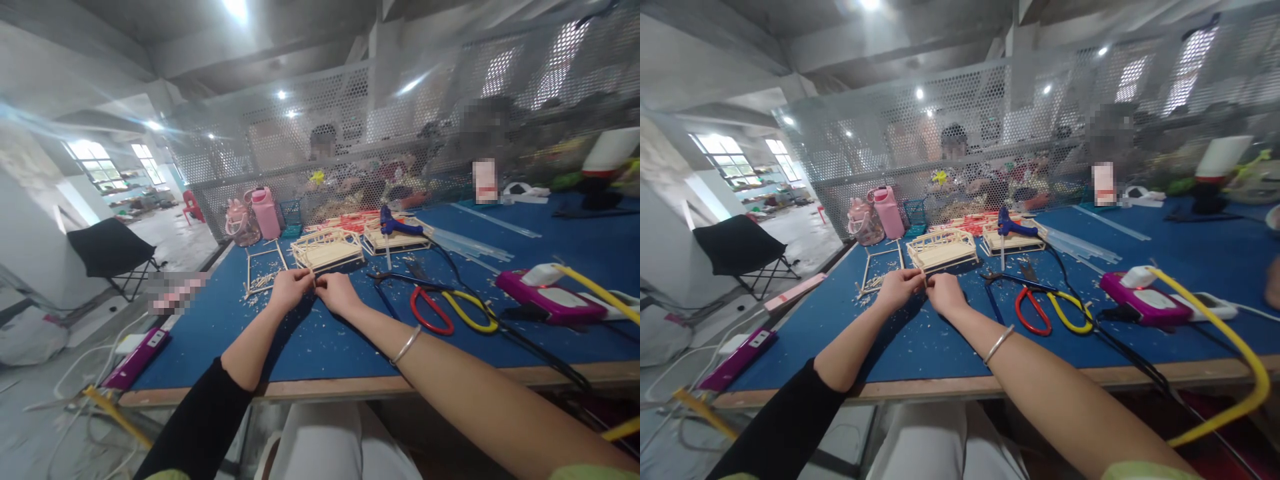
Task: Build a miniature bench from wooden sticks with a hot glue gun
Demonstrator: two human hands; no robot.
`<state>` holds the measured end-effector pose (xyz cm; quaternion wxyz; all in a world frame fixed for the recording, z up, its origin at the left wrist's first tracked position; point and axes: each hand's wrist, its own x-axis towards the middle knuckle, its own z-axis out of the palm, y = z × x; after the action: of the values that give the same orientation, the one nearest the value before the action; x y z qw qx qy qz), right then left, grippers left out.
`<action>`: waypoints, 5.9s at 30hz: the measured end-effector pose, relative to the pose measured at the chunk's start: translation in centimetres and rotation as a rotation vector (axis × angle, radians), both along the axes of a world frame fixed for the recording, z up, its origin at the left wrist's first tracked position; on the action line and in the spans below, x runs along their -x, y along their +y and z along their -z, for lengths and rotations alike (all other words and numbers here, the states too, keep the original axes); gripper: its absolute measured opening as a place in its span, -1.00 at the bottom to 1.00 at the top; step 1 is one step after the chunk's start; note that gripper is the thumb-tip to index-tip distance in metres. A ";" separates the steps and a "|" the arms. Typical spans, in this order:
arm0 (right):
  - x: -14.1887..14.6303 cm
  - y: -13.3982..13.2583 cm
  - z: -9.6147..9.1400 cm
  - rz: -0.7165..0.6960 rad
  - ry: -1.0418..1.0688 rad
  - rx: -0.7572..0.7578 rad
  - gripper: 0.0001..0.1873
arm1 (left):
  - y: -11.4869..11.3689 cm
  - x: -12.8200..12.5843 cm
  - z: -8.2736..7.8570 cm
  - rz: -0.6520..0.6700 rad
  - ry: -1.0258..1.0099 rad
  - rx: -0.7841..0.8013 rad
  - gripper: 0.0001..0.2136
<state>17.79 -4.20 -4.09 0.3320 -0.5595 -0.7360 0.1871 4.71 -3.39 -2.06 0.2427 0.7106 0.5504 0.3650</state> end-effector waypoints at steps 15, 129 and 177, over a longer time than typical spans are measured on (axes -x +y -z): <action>-0.1 0.3 0.0 0.000 0.004 0.015 -0.78 | 0.5 -0.4 0.5 0.038 0.037 0.012 -0.71; -0.7 -0.3 0.1 -0.019 0.221 -0.028 -0.80 | 0.9 0.1 0.9 0.123 -0.480 0.164 -0.73; -0.6 -0.2 -0.4 -0.049 0.014 -0.105 -0.77 | 0.6 -0.7 1.2 -0.059 -0.687 0.152 -0.71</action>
<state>18.41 -4.40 -3.70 0.3616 -0.5218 -0.7559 0.1600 5.43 -2.76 -3.29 0.4552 0.5099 0.4828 0.5475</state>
